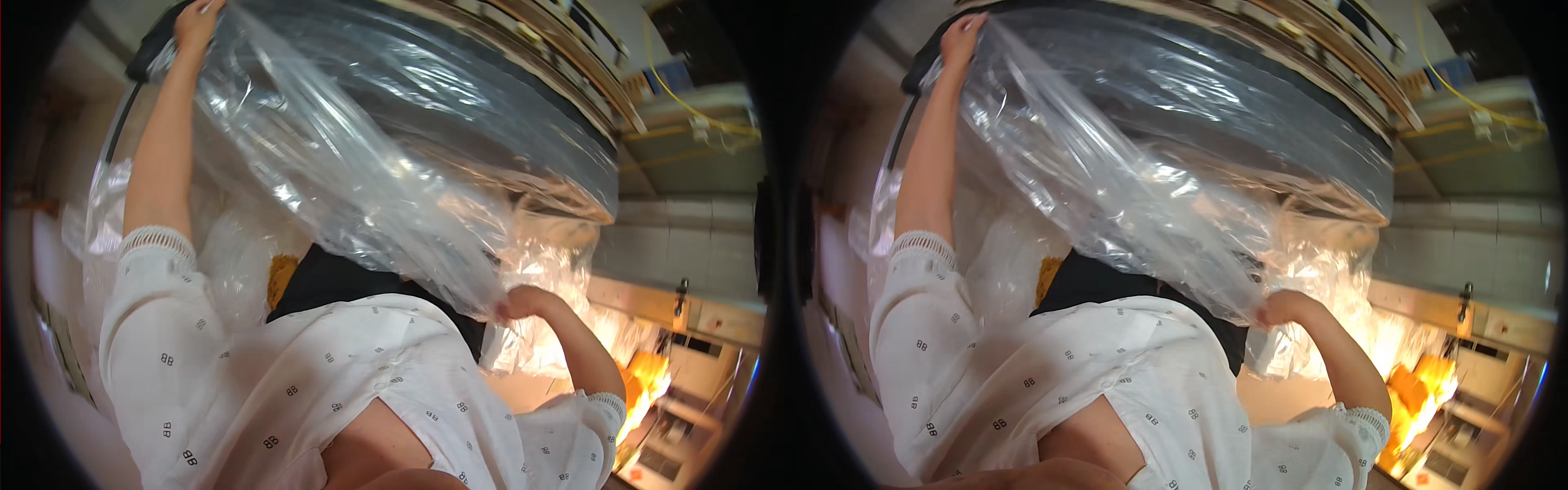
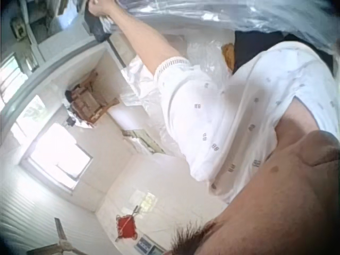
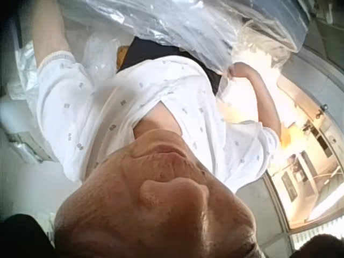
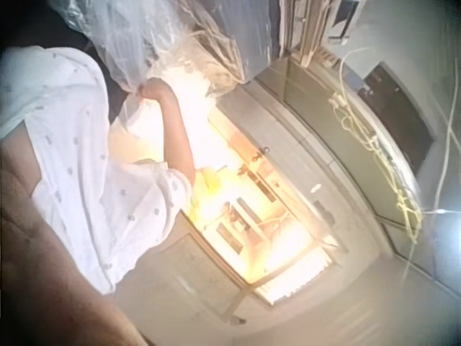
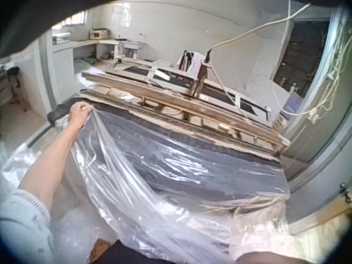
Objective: Wrapping a large foam or rubber object in clear plastic sheeting at a workbench.
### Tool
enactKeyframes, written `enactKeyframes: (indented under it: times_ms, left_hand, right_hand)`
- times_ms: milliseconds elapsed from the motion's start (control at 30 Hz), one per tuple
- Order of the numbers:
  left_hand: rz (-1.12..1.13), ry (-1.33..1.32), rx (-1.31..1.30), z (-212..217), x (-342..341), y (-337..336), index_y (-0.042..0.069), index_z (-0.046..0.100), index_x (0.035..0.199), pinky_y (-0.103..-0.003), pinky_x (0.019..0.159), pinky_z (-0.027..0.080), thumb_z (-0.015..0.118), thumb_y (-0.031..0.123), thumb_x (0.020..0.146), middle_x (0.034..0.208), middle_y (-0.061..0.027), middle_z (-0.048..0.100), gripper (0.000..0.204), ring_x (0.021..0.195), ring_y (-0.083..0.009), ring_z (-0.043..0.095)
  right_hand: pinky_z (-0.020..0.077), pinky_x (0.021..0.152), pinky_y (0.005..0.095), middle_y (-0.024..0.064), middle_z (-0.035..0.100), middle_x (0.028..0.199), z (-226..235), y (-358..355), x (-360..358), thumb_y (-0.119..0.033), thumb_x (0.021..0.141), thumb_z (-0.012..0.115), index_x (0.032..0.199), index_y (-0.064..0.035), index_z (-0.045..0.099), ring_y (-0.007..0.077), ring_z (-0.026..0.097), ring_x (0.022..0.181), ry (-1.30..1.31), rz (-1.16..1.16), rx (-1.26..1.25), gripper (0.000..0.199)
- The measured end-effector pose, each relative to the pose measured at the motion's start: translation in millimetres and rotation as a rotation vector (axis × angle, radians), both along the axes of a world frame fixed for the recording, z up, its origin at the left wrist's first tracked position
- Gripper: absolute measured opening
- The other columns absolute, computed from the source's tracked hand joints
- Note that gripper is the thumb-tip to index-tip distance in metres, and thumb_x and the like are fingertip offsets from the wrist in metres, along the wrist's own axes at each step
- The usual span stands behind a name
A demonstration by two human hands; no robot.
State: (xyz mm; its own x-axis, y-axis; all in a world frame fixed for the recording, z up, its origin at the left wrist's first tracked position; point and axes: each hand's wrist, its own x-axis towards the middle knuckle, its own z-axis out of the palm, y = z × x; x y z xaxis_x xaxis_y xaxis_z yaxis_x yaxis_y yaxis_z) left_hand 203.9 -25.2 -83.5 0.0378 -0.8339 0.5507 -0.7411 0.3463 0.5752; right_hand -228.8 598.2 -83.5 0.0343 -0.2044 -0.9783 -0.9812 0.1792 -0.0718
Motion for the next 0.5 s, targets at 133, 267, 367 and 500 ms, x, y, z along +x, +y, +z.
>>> enactKeyframes:
  times_ms: [133,267,367,500]
  left_hand:
    - [-0.044,-0.09,0.051,4.7,-15.1,0.1,0.017,0.068,0.097,-0.035,0.078,0.046,0.062,0.052,0.074,0.094,-0.0098,0.066,0.043,0.09,-0.0282,0.062]
    - [-0.052,-0.105,0.036,-0.9,-19.4,-5.1,0.012,0.068,0.097,-0.035,0.079,0.045,0.063,0.05,0.075,0.096,-0.0115,0.066,0.045,0.092,-0.0291,0.061]
    - [0.02,-0.153,0.04,-1.8,4.7,-4.1,0.009,0.067,0.097,-0.036,0.08,0.045,0.062,0.049,0.075,0.096,-0.0118,0.066,0.046,0.092,-0.0298,0.061]
    - [0.057,-0.237,0.0,1.0,30.9,-0.2,0.008,0.066,0.099,-0.037,0.082,0.044,0.061,0.047,0.078,0.099,-0.0137,0.064,0.045,0.095,-0.0303,0.059]
  right_hand:
    - [0.0459,0.082,0.0405,0.0173,0.064,0.097,-16.7,167.7,-138.3,-0.027,0.077,0.052,0.097,-0.009,0.067,0.034,0.06,0.091,0.261,-0.28,-0.216,0.03]
    - [0.0477,0.075,0.0433,0.0204,0.063,0.095,101.7,190.6,-275.2,-0.012,0.08,0.047,0.099,-0.0045,0.061,0.0364,0.06,0.088,0.824,-0.458,-1.279,0.025]
    - [0.0452,0.076,0.0427,0.0145,0.061,0.094,166.6,109.9,-258.1,-0.012,0.079,0.055,0.093,-0.0061,0.059,0.0336,0.057,0.092,1.41,-0.25,-1.657,0.016]
    - [0.0411,0.087,0.0402,0.0119,0.055,0.108,158.4,7.3,-162.6,-0.013,0.079,0.06,0.102,-0.0081,0.053,0.0301,0.051,0.105,0.904,-0.001,-2.061,0.025]
